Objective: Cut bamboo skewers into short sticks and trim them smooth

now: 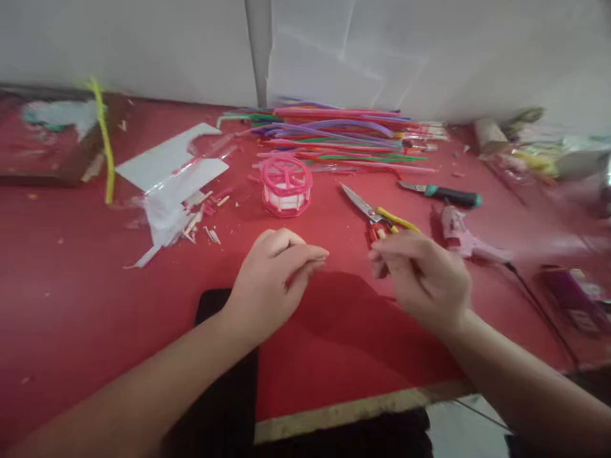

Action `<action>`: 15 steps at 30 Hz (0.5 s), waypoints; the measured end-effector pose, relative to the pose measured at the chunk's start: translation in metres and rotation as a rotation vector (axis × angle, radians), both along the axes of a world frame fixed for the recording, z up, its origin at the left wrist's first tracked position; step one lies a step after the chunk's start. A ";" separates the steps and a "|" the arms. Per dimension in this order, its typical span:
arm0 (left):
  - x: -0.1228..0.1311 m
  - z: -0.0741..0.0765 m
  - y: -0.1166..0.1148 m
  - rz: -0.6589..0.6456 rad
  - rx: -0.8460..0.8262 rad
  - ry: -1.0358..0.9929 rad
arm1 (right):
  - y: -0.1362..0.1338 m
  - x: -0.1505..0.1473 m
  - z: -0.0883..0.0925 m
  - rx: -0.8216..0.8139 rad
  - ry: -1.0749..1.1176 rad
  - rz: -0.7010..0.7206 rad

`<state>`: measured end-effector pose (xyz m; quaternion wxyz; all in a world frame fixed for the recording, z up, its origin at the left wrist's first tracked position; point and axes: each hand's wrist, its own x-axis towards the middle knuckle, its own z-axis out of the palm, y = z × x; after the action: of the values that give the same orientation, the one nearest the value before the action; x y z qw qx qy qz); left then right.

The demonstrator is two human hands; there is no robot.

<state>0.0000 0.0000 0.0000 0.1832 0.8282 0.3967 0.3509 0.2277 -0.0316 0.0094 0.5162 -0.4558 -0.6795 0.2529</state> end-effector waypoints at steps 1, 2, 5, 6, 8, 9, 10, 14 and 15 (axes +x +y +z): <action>0.000 0.001 0.000 0.018 -0.043 -0.019 | 0.003 -0.001 0.001 -0.123 0.105 0.040; -0.001 0.003 0.000 0.038 -0.086 -0.039 | 0.006 -0.002 0.002 -0.235 0.202 0.069; -0.001 0.005 -0.001 0.116 -0.220 -0.111 | 0.015 -0.003 0.004 -0.510 0.453 0.100; -0.001 0.006 -0.002 0.146 -0.266 -0.139 | 0.018 -0.003 0.003 -0.572 0.519 0.084; -0.001 0.006 -0.002 0.168 -0.330 -0.181 | 0.022 -0.004 0.001 -0.645 0.598 0.029; -0.001 0.007 -0.002 0.155 -0.342 -0.192 | 0.023 -0.004 -0.001 -0.663 0.607 0.012; -0.001 0.007 -0.002 0.135 -0.346 -0.197 | 0.024 -0.005 -0.003 -0.669 0.596 0.005; 0.001 0.007 -0.002 0.085 -0.352 -0.139 | 0.019 -0.011 -0.012 -0.622 0.362 0.061; 0.001 0.007 -0.003 0.078 -0.354 -0.115 | 0.016 -0.013 -0.013 -0.604 0.287 0.083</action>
<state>0.0013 -0.0029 0.0070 0.3346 0.7457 0.4730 0.3292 0.2149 -0.0152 -0.0038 0.4374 -0.5200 -0.5122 0.5253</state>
